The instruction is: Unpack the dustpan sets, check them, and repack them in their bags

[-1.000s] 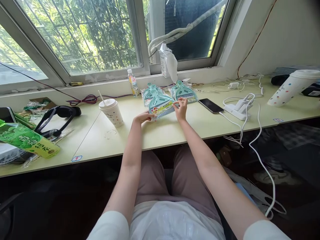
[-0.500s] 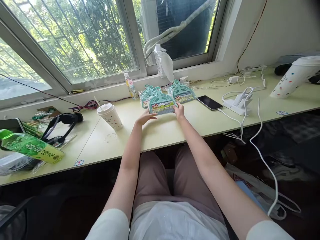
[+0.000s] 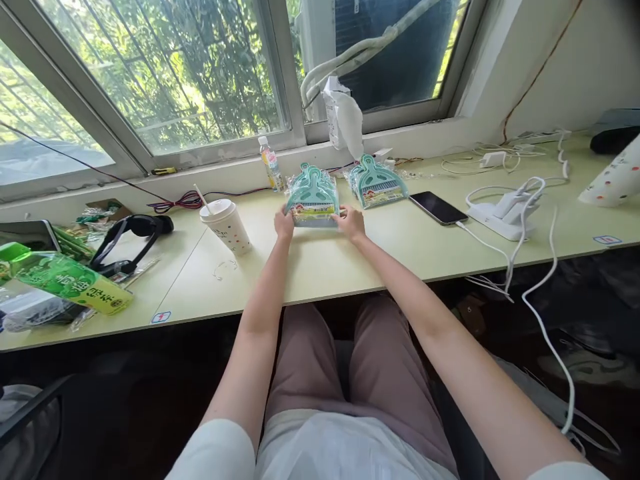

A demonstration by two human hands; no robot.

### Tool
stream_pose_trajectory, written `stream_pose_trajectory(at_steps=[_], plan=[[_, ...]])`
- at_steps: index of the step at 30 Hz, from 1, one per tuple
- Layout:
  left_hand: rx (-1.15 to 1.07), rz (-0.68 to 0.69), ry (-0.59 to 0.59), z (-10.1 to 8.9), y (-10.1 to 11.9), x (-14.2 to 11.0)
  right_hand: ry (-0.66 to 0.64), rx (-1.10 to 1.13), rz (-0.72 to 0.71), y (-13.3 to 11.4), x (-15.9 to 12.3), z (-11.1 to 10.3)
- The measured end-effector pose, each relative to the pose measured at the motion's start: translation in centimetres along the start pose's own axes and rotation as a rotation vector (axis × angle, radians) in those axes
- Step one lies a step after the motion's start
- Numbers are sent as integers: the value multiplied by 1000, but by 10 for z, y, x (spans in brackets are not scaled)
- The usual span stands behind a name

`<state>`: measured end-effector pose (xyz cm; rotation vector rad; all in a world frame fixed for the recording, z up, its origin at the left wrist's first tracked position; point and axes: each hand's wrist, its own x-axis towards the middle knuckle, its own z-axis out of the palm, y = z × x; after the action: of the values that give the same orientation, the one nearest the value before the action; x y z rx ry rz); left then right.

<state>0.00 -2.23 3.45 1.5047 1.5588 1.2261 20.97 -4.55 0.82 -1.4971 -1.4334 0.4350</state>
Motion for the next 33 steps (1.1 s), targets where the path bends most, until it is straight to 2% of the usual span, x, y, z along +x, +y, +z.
stream_pose_trajectory(at_steps=[2,5,7,9,10,12,14,18,24,27,29,33], plan=[[106,-26,190,-13,-3,9,-69,-69,-89,-12,8,17],[239,-59,474,-30,-5,28,-139,-40,-137,-24,16,44],[270,-82,636,-38,-7,42,-122,-28,-193,-24,17,57],[284,-120,734,-45,-10,57,-37,-64,-259,-18,19,63],[307,-157,747,-48,-12,64,17,-87,-259,-13,21,64],[394,-271,725,-54,-19,76,99,-119,-172,-4,29,64],[473,-385,632,-59,-27,87,92,-140,-37,2,39,63],[519,-380,592,-64,-44,106,-12,-191,96,8,60,67],[609,-352,638,-66,-61,128,-79,-169,214,11,81,66],[650,-264,666,-63,-59,126,-135,-188,259,12,85,63],[693,-120,670,-58,-54,120,-144,-196,242,13,84,61],[738,130,595,-47,-43,101,-146,-146,192,15,80,57]])
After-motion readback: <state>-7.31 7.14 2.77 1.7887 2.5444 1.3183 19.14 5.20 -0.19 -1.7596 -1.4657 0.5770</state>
